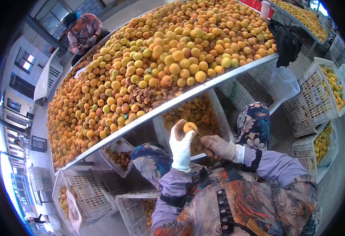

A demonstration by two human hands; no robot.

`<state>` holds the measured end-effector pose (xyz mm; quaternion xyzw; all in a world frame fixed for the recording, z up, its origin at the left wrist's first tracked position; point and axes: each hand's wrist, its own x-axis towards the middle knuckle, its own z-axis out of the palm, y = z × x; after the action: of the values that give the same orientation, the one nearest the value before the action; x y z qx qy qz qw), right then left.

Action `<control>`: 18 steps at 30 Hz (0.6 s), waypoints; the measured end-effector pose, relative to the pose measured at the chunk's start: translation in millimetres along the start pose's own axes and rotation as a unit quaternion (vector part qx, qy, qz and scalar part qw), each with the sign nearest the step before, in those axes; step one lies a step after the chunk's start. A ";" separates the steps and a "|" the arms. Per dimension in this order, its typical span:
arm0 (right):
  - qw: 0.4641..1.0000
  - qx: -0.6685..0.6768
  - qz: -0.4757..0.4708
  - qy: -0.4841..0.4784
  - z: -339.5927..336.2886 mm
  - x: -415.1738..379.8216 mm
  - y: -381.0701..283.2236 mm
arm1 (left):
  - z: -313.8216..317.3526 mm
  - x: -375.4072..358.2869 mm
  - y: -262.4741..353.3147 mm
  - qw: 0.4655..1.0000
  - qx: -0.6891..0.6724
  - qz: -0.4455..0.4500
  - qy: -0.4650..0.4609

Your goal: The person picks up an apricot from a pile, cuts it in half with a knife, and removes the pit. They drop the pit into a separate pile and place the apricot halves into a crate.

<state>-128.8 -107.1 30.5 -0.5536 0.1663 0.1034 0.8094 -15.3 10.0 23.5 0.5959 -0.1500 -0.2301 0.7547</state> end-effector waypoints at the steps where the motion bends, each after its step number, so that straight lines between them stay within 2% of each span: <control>1: 1.000 0.000 0.001 0.003 -1.5 0.2 -5.3 | 0.1 0.1 -1.8 1.000 0.000 0.002 0.003; 3: 0.993 0.051 0.097 -0.051 -4.7 2.5 -21.7 | 1.5 1.7 3.5 0.999 -0.002 0.042 0.015; 5: 0.996 0.039 0.053 -0.058 -2.3 2.0 -38.2 | 12.2 1.0 29.0 0.999 -0.018 0.030 0.002; 7: 0.999 -0.038 -0.008 0.020 -1.5 13.0 -17.6 | 4.6 10.6 11.6 0.999 -0.023 0.039 -0.025; 9: 0.999 0.021 0.032 -0.009 -1.1 7.0 -13.5 | 2.5 11.8 -1.2 0.999 -0.047 0.002 -0.023; 13: 0.999 0.009 0.029 0.018 1.1 10.5 -7.2 | 3.5 11.3 -3.3 0.993 -0.097 -0.041 -0.058; 18: 0.998 0.011 0.062 0.006 3.1 11.6 -20.9 | 5.8 13.9 -11.5 0.981 -0.163 -0.083 -0.059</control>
<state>-110.3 -112.1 45.0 -0.5343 0.2059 0.1483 0.8063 -8.3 -4.3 13.2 0.4607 -0.1051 -0.3479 0.8098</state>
